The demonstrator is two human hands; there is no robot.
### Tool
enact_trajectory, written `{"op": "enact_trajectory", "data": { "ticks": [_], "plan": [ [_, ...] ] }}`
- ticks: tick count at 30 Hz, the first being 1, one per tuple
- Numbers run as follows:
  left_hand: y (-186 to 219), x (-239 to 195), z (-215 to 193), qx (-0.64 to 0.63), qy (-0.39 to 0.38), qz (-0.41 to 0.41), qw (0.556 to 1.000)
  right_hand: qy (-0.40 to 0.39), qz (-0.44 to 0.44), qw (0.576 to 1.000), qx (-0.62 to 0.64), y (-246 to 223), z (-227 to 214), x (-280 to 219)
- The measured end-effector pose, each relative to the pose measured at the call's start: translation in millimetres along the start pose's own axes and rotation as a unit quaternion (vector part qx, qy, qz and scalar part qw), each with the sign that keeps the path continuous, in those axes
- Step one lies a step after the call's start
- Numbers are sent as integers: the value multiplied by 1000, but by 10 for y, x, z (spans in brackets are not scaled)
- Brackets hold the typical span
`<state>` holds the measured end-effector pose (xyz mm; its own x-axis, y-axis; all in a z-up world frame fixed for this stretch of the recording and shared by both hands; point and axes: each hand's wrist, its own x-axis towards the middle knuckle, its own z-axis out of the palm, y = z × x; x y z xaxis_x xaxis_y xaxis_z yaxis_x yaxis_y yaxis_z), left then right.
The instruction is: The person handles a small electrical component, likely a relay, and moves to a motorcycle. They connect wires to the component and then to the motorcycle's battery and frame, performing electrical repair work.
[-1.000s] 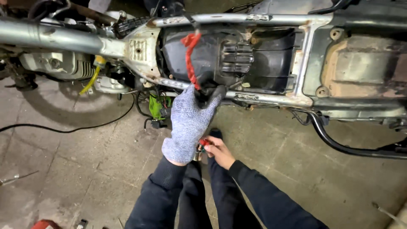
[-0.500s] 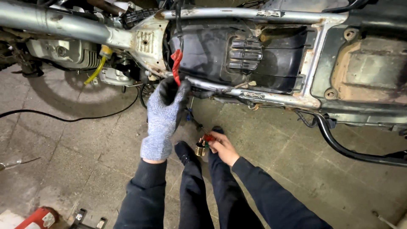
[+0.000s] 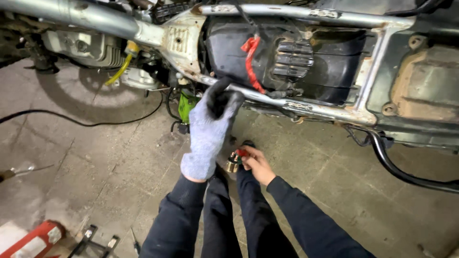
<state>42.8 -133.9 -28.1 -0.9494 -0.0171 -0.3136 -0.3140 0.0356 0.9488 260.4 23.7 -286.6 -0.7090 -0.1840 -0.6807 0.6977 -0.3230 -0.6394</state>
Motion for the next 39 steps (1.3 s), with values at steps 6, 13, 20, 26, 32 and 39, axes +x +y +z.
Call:
{"op": "enact_trajectory", "data": {
  "ticks": [6, 13, 20, 26, 32, 39],
  "plan": [
    [-748, -629, -645, 106, 66, 15, 992, 65, 23, 997, -34, -157, -31, -104],
    [-1802, -1329, -1069, 156, 85, -63, 982, -13, -27, 998, -52, -787, -340, -165],
    [-2068, -1208, -1199, 202, 83, -85, 972, 20, -1, 998, -52, -787, -347, -23],
    [-1987, -1229, -1288, 168, -6, -178, 970, 15, 20, 996, -88, -494, -278, 32],
    [-2480, -1634, -1479, 132, -53, -169, 975, 42, 14, 996, -74, -423, 14, 23],
    [-2989, -1803, -1651, 108, -21, -254, 961, 6, -27, 979, -201, -504, 211, 116]
  ]
}}
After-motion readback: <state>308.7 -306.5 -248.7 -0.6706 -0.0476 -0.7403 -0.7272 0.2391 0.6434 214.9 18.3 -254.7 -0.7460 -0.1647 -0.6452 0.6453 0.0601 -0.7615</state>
